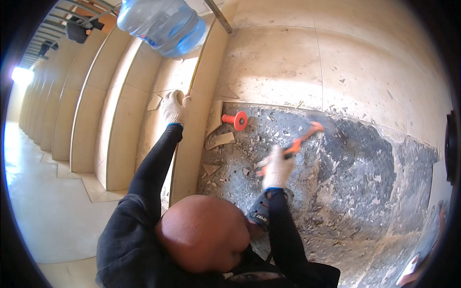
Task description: The person removes floor tiles using a hammer and a red chisel. They repeatedly strike the chisel to break tiles, then lift and clear debris by hand. A second person is visible nearby working on the floor.
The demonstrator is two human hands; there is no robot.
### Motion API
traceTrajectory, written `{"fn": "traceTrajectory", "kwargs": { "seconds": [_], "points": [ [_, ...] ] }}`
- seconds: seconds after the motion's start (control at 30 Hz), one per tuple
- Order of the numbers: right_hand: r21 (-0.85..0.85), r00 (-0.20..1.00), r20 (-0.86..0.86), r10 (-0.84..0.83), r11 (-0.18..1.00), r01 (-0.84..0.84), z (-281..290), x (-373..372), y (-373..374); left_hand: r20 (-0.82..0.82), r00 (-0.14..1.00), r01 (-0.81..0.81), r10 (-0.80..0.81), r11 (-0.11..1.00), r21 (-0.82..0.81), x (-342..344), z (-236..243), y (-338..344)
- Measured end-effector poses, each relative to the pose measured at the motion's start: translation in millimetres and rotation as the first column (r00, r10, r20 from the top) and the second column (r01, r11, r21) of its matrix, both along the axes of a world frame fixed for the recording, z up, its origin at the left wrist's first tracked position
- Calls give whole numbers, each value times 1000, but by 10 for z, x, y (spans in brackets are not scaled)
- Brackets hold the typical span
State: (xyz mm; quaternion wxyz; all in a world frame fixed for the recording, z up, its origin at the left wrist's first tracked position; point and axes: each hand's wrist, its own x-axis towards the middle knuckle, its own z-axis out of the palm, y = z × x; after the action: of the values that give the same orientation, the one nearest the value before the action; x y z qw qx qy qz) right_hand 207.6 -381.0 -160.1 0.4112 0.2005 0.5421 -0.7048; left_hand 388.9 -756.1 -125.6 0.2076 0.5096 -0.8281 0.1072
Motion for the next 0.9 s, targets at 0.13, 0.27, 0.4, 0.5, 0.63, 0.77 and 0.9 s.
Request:
{"fn": "traceTrajectory", "kwargs": {
  "seconds": [0.13,0.27,0.4,0.5,0.63,0.77,0.9],
  "points": [
    [19,751,-37,660,751,-660,-74,678,-12,76,993,-87,85,996,22,-81,25,52],
    [27,686,-199,700,703,-710,-168,756,231,98,993,-69,72,997,-36,-112,85,96],
    [175,627,-265,733,676,-716,-259,401,413,119,986,-122,120,992,14,-146,119,125],
    [253,675,-385,629,775,-579,-313,126,460,95,984,-153,148,987,53,-164,148,139],
    [259,839,-260,479,871,-417,-410,-101,460,76,992,-111,104,990,87,-131,154,130],
    [550,695,-381,610,753,-360,-500,-223,480,54,996,-74,69,993,93,-90,113,90],
    [750,561,-344,753,580,-319,-478,-294,644,-35,999,-33,39,989,141,-80,123,110]
  ]
}}
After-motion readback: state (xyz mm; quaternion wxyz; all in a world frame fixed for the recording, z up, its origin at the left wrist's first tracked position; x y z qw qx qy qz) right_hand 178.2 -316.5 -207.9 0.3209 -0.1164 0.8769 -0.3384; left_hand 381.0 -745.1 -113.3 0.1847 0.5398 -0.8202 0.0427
